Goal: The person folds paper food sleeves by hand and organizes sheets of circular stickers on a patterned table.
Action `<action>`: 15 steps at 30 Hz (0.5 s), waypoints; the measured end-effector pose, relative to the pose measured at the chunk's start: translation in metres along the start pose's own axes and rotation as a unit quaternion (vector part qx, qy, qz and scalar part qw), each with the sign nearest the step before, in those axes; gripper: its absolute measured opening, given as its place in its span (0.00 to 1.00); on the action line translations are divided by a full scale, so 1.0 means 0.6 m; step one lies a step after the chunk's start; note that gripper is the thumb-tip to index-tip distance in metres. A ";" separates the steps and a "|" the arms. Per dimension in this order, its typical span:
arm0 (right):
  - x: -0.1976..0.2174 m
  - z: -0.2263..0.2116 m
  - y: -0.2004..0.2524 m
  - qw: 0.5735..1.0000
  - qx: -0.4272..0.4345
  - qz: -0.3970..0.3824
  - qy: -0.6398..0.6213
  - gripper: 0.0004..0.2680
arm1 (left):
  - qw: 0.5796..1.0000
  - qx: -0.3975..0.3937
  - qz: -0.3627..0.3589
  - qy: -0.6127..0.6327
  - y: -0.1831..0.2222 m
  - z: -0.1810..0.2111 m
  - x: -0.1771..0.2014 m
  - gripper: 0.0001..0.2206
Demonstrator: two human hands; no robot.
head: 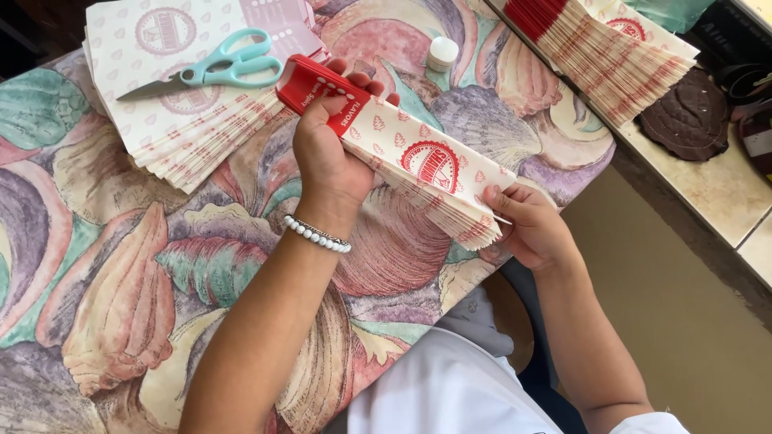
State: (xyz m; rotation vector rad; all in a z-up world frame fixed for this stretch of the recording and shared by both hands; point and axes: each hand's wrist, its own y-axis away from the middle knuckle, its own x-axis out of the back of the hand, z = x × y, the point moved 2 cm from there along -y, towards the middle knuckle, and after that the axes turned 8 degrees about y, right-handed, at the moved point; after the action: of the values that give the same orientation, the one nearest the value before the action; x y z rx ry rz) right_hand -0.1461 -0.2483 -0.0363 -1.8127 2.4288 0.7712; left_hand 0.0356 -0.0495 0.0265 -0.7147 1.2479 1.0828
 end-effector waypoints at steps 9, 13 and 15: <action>0.040 -0.103 0.008 0.977 0.148 0.150 0.038 0.04 | 0.979 0.079 0.003 -0.190 -0.032 -0.046 -0.009 0.25; 0.216 -0.099 -0.031 0.983 0.083 0.162 0.034 0.09 | 0.864 0.143 0.006 -0.483 0.029 0.033 -0.052 0.41; 0.262 -0.103 -0.045 0.961 0.025 0.271 0.050 0.05 | 0.778 0.160 0.011 -0.608 0.043 0.076 -0.051 0.35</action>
State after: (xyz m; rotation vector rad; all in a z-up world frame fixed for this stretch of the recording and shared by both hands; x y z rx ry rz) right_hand -0.1564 -0.4191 -0.0389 -1.1910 3.0242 0.6324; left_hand 0.0301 -0.0066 0.0693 0.3147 0.2592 0.9979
